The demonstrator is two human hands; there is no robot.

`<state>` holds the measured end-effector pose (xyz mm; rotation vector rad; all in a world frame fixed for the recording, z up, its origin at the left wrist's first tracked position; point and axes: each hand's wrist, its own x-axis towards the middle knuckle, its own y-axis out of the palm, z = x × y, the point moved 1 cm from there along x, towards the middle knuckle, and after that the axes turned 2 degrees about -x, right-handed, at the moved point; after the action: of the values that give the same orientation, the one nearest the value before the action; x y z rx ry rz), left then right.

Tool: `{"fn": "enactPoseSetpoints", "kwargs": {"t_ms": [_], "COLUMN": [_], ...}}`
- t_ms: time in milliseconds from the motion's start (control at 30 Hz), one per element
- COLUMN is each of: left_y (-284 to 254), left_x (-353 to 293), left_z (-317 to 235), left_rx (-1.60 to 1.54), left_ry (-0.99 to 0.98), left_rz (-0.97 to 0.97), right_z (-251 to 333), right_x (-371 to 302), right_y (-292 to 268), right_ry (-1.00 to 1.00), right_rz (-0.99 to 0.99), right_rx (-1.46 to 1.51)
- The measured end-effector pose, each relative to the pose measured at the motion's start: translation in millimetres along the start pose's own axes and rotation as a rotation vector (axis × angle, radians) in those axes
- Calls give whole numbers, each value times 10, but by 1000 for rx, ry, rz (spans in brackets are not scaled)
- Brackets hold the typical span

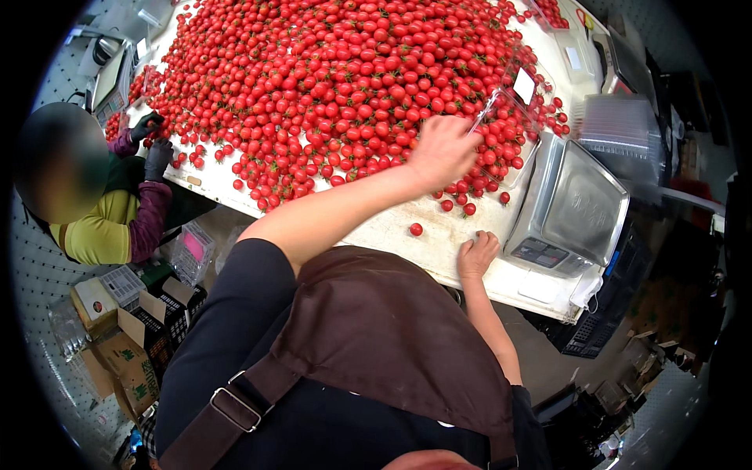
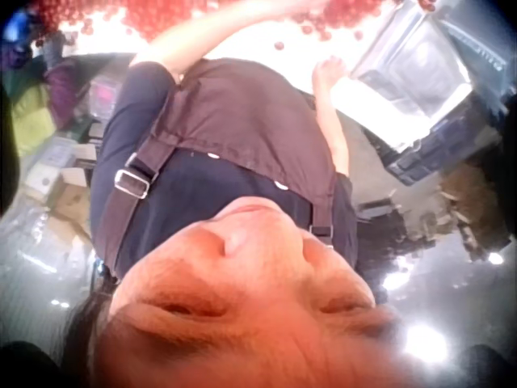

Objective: The person sorts cherry tomatoes from a large pile on a table into clear plastic containers. They pick individual tomatoes by hand and place them into the containers, occasionally adjusting the pile to access more fruit. Another person works alongside them on the same table.

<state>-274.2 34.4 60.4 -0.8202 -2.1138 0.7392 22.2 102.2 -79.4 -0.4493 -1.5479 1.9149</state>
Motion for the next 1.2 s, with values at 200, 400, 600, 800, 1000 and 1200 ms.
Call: {"fn": "enactPoseSetpoints", "kwargs": {"t_ms": [200,400,600,800,1000,1200], "left_y": [-112,-306,-476,-146,-167,-291], "left_x": [-320,-702,-895,-613,-640,-682], "left_z": [1000,1034,994,972,985,1041], "left_rx": [467,373,324,522,592,548], "left_ry": [9,-57,-137,-214,-175,-71], "left_rz": [136,467,231,344,516,569], "right_z": [-32,-53,-32,-27,-27,-34], "right_x": [-3,-20,-5,2,-8,0], "right_y": [24,46,40,26,30,30], "right_ry": [-36,-42,-57,-62,-45,-42], "right_rz": [-22,-44,-50,-56,-38,-41], "right_rx": [-21,-35,-31,-38,-6,-23]}}
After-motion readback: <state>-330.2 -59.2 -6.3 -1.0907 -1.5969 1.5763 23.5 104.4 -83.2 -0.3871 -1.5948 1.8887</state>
